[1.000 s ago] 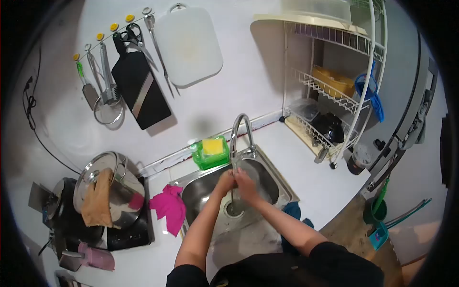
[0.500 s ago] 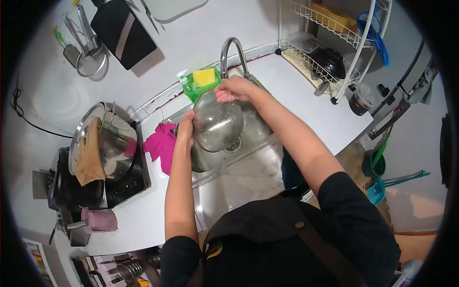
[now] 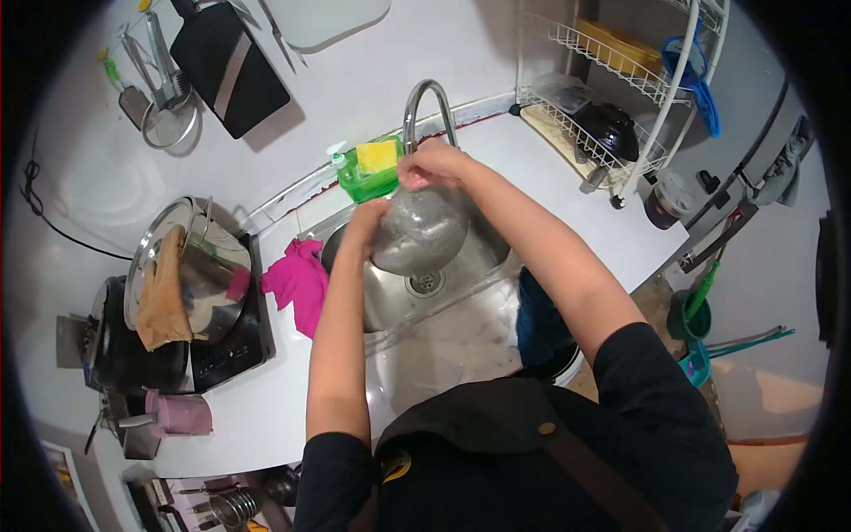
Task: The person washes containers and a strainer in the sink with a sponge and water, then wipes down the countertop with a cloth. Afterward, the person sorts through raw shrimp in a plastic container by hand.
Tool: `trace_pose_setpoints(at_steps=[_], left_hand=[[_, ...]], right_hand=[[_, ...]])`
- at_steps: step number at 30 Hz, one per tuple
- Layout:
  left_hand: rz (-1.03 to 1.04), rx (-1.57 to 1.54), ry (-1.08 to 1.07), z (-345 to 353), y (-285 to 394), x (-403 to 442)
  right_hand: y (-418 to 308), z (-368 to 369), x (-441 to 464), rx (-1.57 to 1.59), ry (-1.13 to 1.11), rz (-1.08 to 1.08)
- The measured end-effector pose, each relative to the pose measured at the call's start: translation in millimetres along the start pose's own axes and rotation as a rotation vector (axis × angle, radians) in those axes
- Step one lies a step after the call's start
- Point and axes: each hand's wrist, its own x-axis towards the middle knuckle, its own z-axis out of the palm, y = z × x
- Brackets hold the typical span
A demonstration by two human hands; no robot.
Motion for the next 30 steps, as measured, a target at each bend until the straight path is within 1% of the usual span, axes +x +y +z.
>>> trace_pose_setpoints(at_steps=[1, 2, 5, 6, 9, 10, 13, 15, 16, 19, 20, 21, 22, 23, 24, 25, 26, 27, 29, 30], left_hand=[[-0.045, -0.158, 0.057, -18.3, -7.4, -2.4], [-0.088, -0.316, 0.118, -35.6, -15.8, -5.9], [-0.042, -0.639, 0.168, -74.9, -35.2, -28.9], [-0.050, -0.695, 0.203, -80.4, -37.0, -39.2], [-0.063, -0.780, 0.208, -92.1, -51.6, -54.9], [-0.083, -0.760, 0.214, -90.0, -55.8, -54.6], [-0.105, -0.687, 0.208, -66.3, -60.8, -45.4], [-0.083, -0.612, 0.176, -46.3, -57.9, -37.9], [-0.066, -0.676, 0.113, -40.8, -59.0, -31.4], [-0.032, -0.699, 0.046, -24.0, -56.5, -19.5], [-0.014, -0.607, 0.096, -17.8, -54.6, -14.1], [-0.079, -0.505, 0.097, -10.5, -43.6, -13.9], [-0.082, -0.291, 0.136, -3.3, -29.3, -13.2], [0.177, -0.039, 0.108, 3.9, -23.2, -12.6], [0.280, 0.219, -0.002, 6.0, -30.2, 10.3], [0.382, 0.354, -0.020, 19.7, -16.8, 8.8], [0.474, 0.491, -0.037, 35.8, -1.1, 2.7], [0.424, 0.616, -0.070, 46.3, 10.4, 3.5], [0.516, 0.739, -0.142, 55.3, 16.4, 8.5], [0.524, 0.776, -0.186, 56.1, 12.4, 17.3]], right_hand=[[-1.5, 1.0, -1.9, 0.072, -0.040, 0.023], [-3.6, 1.9, -2.5, 0.038, -0.178, 0.143], [5.9, 4.8, 12.3, -0.247, 0.146, -0.163], [3.5, 6.0, 10.3, -0.124, 0.092, -0.145], [-2.2, 5.8, 6.3, -0.056, -0.084, 0.091], [1.2, -0.4, 12.0, -0.045, -0.107, 0.023], [21.5, -7.6, 31.9, -0.215, 0.014, -0.283], [38.3, -17.6, 25.6, -0.681, 0.165, -0.544], [45.4, -25.7, 22.2, -0.916, 0.248, -0.677], [47.2, -52.5, 22.4, -0.604, 0.028, -0.231], [49.3, -57.1, 18.1, -0.600, 0.083, -0.228], [51.7, -55.8, 9.1, -0.598, 0.137, -0.235], [66.4, -66.2, 16.8, -0.550, 0.159, -0.315], [79.5, -73.9, 25.3, -0.500, 0.174, -0.398], [67.9, -60.8, -3.0, -0.538, 0.222, -0.394], [71.9, -60.5, -9.8, -0.603, 0.252, -0.325], [84.4, -61.2, -9.5, -0.599, 0.253, -0.327], [94.0, -63.5, -6.2, -0.592, 0.256, -0.321], [100.0, -65.3, -15.1, -0.478, 0.268, -0.304], [107.3, -65.9, -21.7, -0.415, 0.270, -0.273]])
